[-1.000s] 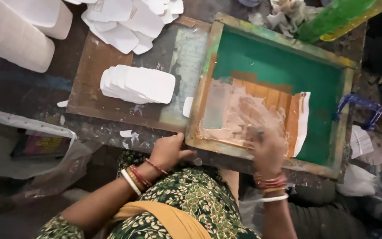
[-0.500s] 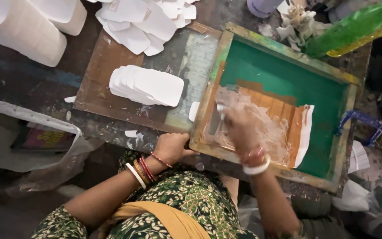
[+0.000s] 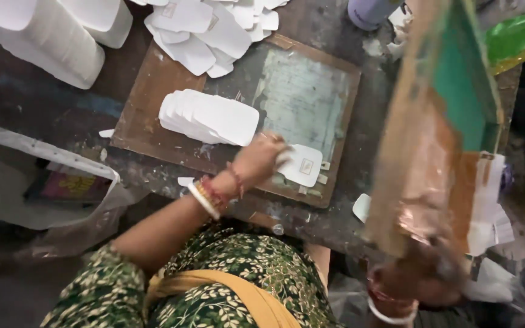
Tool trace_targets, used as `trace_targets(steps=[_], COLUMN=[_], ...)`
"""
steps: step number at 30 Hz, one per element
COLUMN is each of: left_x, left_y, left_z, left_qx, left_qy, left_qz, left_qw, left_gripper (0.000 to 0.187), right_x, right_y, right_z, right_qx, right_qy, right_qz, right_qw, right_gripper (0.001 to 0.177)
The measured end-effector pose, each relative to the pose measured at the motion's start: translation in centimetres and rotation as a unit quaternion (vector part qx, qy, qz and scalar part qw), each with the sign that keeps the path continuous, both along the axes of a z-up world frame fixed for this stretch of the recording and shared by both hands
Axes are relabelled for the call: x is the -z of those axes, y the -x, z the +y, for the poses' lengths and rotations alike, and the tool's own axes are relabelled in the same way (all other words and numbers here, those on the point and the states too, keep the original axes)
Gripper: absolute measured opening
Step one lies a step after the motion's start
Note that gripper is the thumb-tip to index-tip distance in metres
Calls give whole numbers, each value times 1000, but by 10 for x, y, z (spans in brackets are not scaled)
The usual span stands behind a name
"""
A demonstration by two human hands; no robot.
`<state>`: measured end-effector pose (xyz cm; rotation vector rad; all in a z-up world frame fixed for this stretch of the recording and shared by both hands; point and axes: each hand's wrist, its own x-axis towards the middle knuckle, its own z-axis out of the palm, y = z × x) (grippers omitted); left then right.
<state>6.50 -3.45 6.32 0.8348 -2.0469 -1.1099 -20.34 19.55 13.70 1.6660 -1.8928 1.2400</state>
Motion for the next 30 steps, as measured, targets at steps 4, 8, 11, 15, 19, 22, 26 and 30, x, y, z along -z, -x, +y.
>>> trace_targets(steps=[4,8,11,15,19,22,26,30], left_x=[59,98,74,32,30,32,24,28], left_y=[15,22,-9,-53,-70,-74,-72,-68], left_z=[-43,-82,-124,-94,-52,-41,-33,-30], left_qx=[-91,13,-192,-340,-138,-103,-106,-87], left_qy=[174,11,-60,9,189,158,224,238], left_qz=[-304,-238,39,74,-136,-185,-158,-182], left_qw=[932,971,979,938,963,964,956,950], left_gripper=[17,11,17,31,40,28,13,18], right_x=[-40,-80,-84,-83,-67,-39,-76,-63], right_y=[25,-14,-6,-18,-10,34,16,-2], right_z=[-14,-24,-27,-24,-19,0,-8,-14], right_qx=[151,202,141,135,188,208,268,257], right_qy=[101,79,111,98,38,-2,-38,18], right_qz=[29,112,97,74,52,227,500,21], right_qw=[983,970,979,983,980,951,822,966], right_gripper=[35,37,36,33,23,17,37,23])
